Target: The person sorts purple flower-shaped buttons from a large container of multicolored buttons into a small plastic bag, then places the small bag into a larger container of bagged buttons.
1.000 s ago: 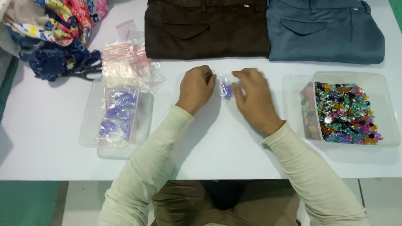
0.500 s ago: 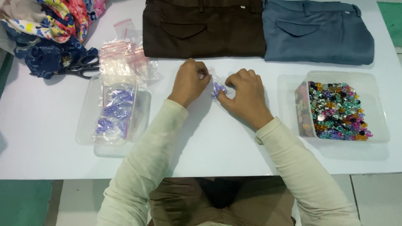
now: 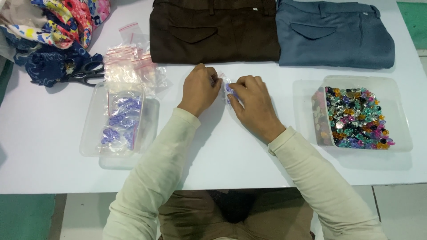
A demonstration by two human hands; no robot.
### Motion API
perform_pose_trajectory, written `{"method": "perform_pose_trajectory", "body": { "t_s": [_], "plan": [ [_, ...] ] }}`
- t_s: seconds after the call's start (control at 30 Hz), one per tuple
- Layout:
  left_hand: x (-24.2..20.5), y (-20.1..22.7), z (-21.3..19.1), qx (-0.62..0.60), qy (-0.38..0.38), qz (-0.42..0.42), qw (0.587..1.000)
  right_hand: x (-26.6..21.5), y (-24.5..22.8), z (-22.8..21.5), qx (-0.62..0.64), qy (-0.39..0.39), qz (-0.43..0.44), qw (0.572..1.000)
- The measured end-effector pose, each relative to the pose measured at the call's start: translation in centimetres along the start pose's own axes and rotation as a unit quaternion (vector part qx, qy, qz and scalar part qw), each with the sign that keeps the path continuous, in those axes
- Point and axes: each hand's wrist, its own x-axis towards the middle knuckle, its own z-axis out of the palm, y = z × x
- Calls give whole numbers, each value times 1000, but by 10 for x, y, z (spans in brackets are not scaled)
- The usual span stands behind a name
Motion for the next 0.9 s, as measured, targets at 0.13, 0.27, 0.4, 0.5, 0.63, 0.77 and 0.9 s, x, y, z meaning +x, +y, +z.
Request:
{"method": "perform_pose_trajectory", "body": {
  "t_s": [0.13,0.27,0.4,0.5,0.63,0.77,0.9],
  "plan": [
    [0,-3,-1,9,10,5,1000,-1,-15,4,38,-35,-26,998],
    [2,-6,-3,2,1,8,1000,-5,-5,2,53,12,-55,997],
    [2,-8,-3,-6,-14,23,1000,5,7,-6,83,-12,-6,996],
    [3,-9,-6,6,-20,26,999,6,0,-4,96,-60,-15,993],
    [4,-13,-6,-3,-20,29,999,5,9,-4,117,-60,-21,991],
    [4,-14,-4,-5,-30,44,999,7,14,4,86,-58,-19,994],
    [4,-15,-4,-2,-34,46,998,14,19,17,-1,-49,-35,998]
  ]
}}
